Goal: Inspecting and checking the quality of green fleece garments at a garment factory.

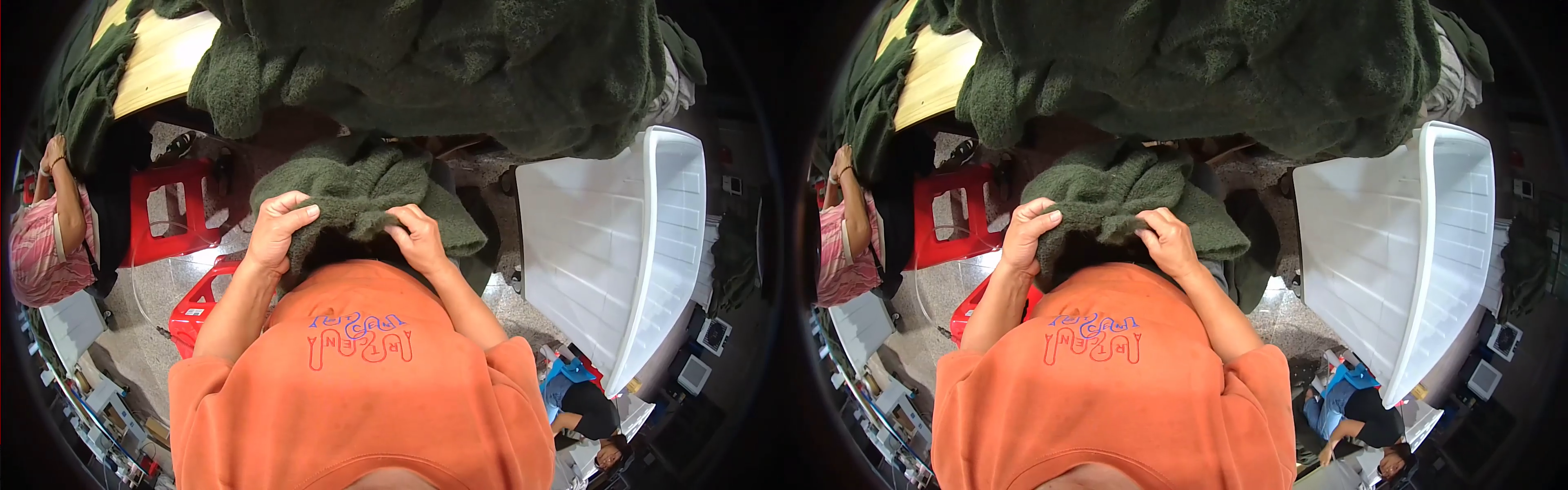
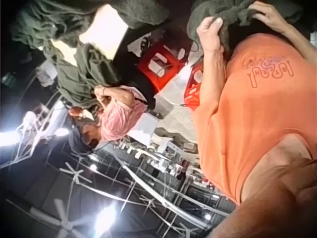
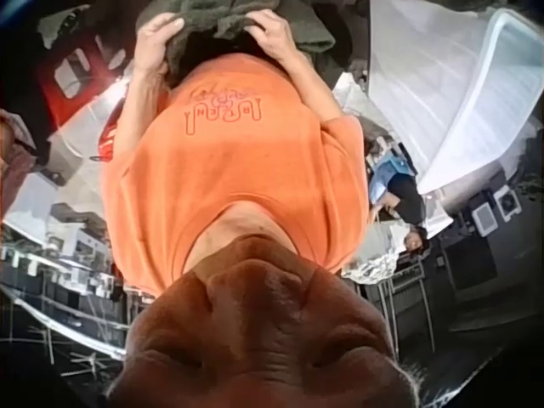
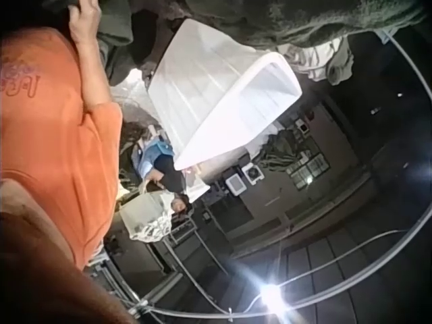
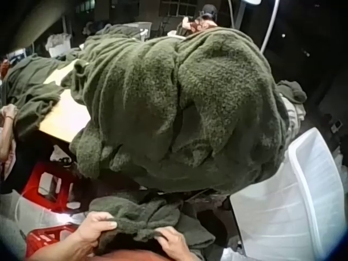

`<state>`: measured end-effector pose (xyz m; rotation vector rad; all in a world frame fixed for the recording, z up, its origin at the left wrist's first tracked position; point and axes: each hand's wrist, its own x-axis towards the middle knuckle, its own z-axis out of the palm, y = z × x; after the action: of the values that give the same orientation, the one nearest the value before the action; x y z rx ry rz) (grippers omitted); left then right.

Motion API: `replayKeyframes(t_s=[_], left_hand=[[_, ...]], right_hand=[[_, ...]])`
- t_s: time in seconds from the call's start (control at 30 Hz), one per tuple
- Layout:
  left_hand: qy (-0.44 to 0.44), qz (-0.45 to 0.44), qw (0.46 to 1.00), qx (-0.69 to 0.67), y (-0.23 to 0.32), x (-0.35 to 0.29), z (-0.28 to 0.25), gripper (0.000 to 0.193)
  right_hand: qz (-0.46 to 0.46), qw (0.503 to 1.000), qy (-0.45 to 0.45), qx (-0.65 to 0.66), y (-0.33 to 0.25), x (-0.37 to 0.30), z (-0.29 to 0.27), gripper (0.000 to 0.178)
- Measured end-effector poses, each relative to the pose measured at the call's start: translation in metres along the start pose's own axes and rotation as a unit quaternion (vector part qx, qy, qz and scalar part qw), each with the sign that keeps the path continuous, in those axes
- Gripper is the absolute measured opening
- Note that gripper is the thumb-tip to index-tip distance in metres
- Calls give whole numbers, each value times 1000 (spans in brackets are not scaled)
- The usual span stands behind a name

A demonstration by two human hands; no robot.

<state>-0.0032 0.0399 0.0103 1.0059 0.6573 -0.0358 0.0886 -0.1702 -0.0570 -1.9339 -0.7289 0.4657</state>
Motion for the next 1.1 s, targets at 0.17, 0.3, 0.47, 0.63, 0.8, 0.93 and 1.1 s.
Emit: replayKeyframes(t_s=[0.17,0.3,0.47,0.63,0.8,0.93,1.1], left_hand=[[-1,21,999,-39,5,-5,-6,8],[5,23,1000,-17,5,-4,-2,8],[-60,74,993,70,5,-2,17,4],[-123,29,981,144,-3,-2,32,3],[-101,-33,992,71,-11,-5,24,5],[-91,-50,994,46,-16,-6,21,5],[-62,-63,995,38,-17,-5,23,6]], right_hand=[[30,998,-35,-46,7,4,-14,18],[-53,991,91,-87,-20,4,-26,20],[-347,926,-27,-146,-74,1,-34,33],[-351,932,43,-73,-81,18,-13,21],[-333,939,37,-83,-68,16,-5,19],[-324,943,52,-58,-66,13,2,17],[-338,935,46,-98,-69,11,3,15]])
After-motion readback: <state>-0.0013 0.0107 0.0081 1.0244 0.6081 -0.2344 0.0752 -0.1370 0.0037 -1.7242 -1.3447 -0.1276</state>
